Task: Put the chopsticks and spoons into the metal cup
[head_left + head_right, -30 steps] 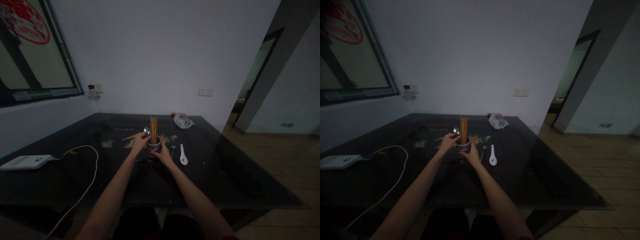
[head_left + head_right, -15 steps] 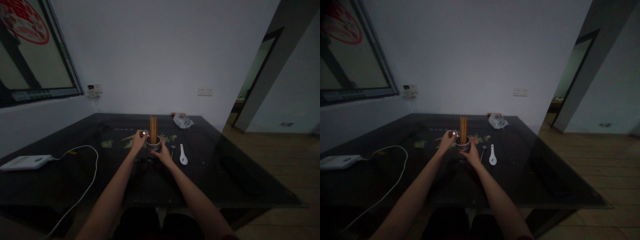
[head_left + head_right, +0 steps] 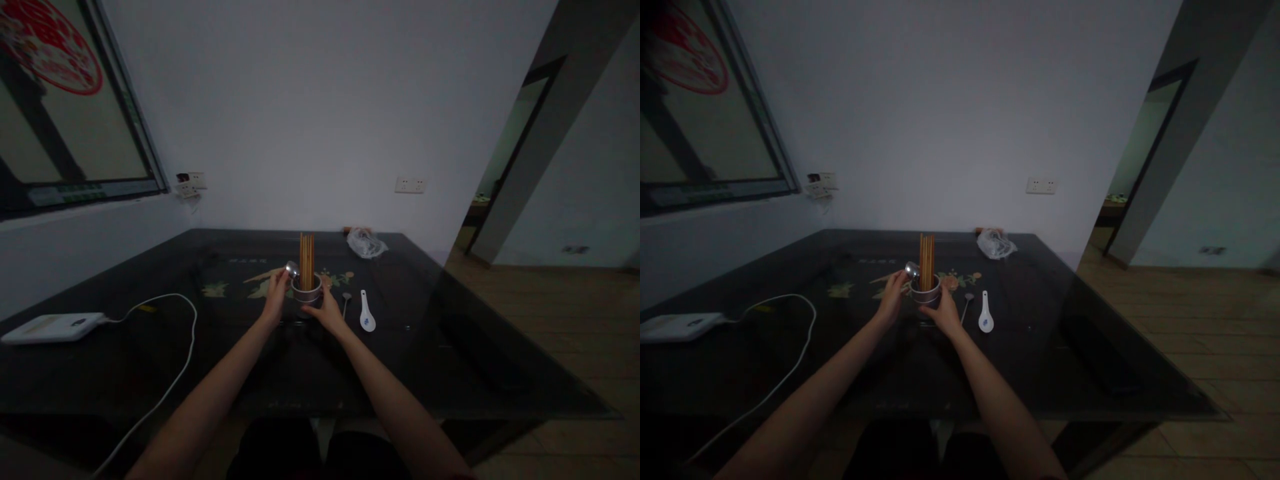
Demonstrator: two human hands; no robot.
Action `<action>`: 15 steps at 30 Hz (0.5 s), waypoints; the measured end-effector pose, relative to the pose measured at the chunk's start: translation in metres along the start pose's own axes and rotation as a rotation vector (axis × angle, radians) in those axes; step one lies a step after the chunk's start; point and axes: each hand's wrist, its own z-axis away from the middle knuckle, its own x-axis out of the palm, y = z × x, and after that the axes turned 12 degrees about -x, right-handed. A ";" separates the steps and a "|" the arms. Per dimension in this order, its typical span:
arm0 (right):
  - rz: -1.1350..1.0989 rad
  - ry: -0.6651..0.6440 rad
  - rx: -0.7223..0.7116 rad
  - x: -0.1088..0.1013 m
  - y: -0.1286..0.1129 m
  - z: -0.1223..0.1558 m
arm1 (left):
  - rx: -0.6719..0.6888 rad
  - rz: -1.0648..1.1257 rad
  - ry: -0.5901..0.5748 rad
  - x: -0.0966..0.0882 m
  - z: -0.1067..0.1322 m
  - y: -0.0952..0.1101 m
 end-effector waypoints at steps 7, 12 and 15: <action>0.013 -0.010 -0.011 -0.001 0.005 0.000 | -0.031 0.058 -0.029 -0.010 0.015 -0.016; -0.014 -0.039 0.009 -0.008 0.007 0.000 | -0.024 0.047 0.028 -0.012 0.010 -0.008; -0.042 -0.056 0.004 -0.013 0.008 -0.001 | -0.026 0.015 0.021 -0.013 0.010 -0.005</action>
